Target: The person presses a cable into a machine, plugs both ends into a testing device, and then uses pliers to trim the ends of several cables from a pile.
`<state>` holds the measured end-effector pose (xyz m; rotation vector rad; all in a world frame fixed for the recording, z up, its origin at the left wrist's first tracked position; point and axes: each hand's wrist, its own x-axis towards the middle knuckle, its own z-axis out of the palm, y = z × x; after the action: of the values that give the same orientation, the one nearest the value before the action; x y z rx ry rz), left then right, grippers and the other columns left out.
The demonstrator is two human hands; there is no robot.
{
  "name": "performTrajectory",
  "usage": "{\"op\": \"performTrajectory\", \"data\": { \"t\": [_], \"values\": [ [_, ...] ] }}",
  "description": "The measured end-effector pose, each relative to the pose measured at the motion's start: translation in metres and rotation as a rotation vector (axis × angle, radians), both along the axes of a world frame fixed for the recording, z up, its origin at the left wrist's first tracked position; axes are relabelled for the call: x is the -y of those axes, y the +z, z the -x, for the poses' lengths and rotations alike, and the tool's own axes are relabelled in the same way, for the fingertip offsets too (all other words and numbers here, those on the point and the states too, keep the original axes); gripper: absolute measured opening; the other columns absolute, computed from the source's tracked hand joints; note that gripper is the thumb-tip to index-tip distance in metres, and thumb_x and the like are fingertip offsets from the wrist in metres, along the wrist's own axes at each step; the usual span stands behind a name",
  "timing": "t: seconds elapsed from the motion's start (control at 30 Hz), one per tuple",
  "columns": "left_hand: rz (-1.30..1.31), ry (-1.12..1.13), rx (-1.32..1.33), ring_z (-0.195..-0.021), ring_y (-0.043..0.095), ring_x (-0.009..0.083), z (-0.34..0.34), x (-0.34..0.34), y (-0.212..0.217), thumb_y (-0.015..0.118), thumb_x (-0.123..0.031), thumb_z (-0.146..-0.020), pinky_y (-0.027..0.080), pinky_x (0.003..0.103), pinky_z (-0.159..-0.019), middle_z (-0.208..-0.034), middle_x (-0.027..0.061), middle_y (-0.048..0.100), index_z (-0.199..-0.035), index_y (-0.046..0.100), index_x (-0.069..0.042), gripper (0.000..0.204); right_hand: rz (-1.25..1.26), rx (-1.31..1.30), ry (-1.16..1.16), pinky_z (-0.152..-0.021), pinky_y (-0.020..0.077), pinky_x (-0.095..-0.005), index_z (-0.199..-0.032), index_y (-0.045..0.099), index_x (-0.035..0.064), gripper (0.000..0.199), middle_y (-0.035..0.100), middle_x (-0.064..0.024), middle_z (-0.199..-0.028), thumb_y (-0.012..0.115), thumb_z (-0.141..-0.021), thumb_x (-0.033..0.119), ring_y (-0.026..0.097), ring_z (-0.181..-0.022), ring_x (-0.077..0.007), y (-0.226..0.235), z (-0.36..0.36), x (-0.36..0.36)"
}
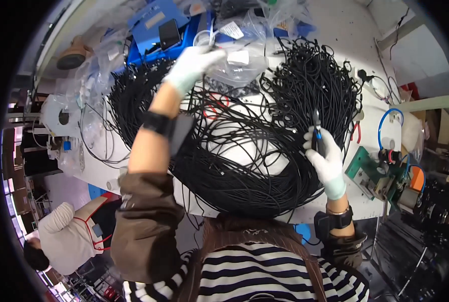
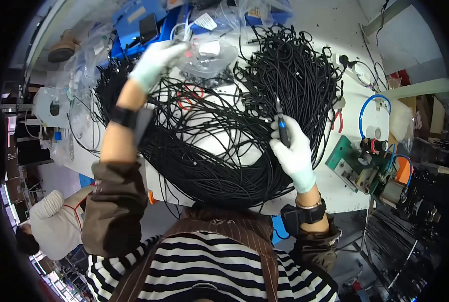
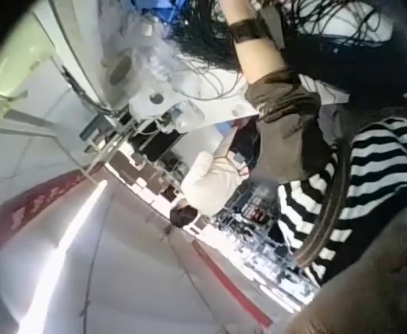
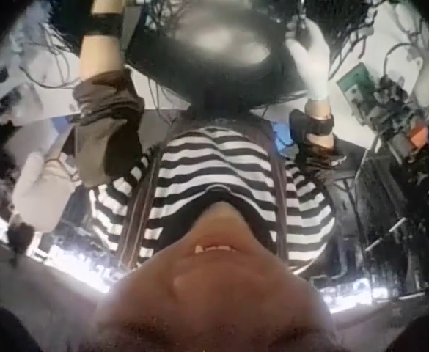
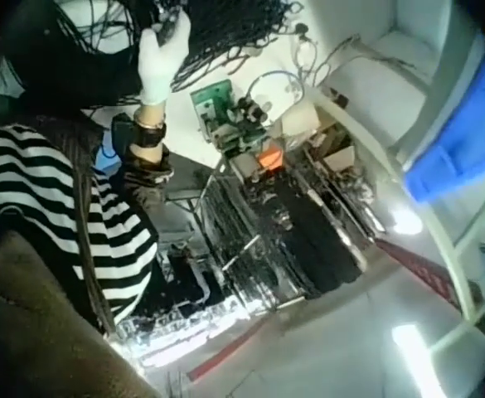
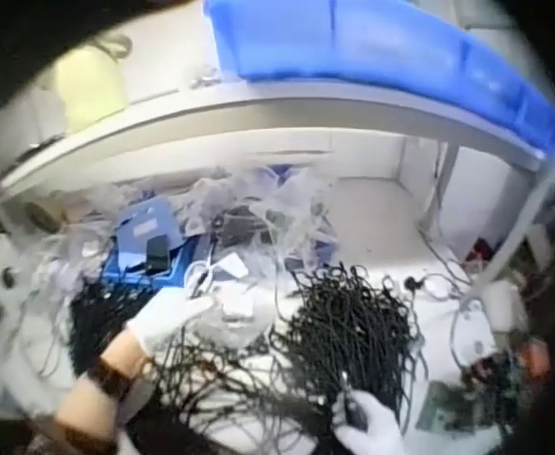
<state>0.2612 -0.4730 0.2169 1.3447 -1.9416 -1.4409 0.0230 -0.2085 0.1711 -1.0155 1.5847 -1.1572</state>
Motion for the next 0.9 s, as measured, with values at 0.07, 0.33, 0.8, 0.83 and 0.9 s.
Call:
{"op": "performTrajectory", "data": {
  "t": [0.07, 0.33, 0.8, 0.83, 0.9],
  "values": [
    [-0.152, 0.072, -0.307, -0.05, 0.046, 0.0056, -0.031, -0.029, 0.012, 0.055, -0.031, -0.088, 0.039, 0.019, -0.044, -0.065, 0.0004, 0.055, -0.102, 0.061, -0.001, 0.034, -0.083, 0.018, 0.064, -0.079, 0.0454, -0.0267, -0.12, 0.045, -0.0039, 0.046, 0.055, -0.0087, -0.105, 0.052, -0.075, 0.0, 0.054, -0.09, -0.0147, 0.001, -0.001, 0.015],
    [-0.384, 0.056, -0.388, -0.049, 0.054, 0.0113, -0.062, -0.159, 0.025, 0.043, -0.027, -0.095, 0.041, 0.019, -0.042, -0.076, 0.0092, 0.062, -0.103, 0.057, 0.003, 0.033, 0.035, 0.666, 0.615, -0.071, 0.0471, -0.025, -0.122, 0.043, -0.0096, 0.052, 0.054, -0.0112, -0.109, 0.057, -0.075, 0.008, 0.056, -0.085, -0.014, 0.039, -0.07, 0.03],
    [0.022, 0.184, -0.475, -0.051, 0.049, 0.0075, -0.082, -0.256, 0.032, 0.044, -0.025, -0.095, 0.042, 0.022, -0.053, -0.065, -0.0007, 0.055, -0.099, 0.061, 0.0, 0.031, 0.033, 1.093, 0.927, -0.069, 0.0497, -0.0336, -0.126, 0.039, -0.0097, 0.058, 0.052, -0.0239, -0.11, 0.055, -0.075, 0.013, 0.059, -0.08, -0.0293, 0.088, -0.113, 0.034],
    [-0.101, 0.122, -0.501, -0.05, 0.048, 0.0073, -0.086, -0.262, 0.03, 0.044, -0.026, -0.095, 0.041, 0.021, -0.051, -0.064, -0.0011, 0.053, -0.098, 0.061, 0.0, 0.031, 0.062, 1.178, 0.926, -0.069, 0.0502, -0.0357, -0.126, 0.039, -0.0096, 0.059, 0.049, -0.0266, -0.116, 0.055, -0.074, 0.014, 0.06, -0.082, -0.0324, 0.087, -0.111, 0.033],
    [-0.329, 0.067, -0.441, -0.052, 0.047, 0.0069, -0.102, -0.272, 0.028, 0.043, -0.024, -0.095, 0.039, 0.021, -0.05, -0.064, -0.0006, 0.052, -0.098, 0.06, 0.001, 0.03, 0.13, 1.398, 0.627, -0.068, 0.0507, -0.0362, -0.125, 0.04, -0.0069, 0.06, 0.048, -0.0267, -0.117, 0.057, -0.072, 0.017, 0.059, -0.087, -0.0337, 0.094, -0.106, 0.026]
  ]
}}
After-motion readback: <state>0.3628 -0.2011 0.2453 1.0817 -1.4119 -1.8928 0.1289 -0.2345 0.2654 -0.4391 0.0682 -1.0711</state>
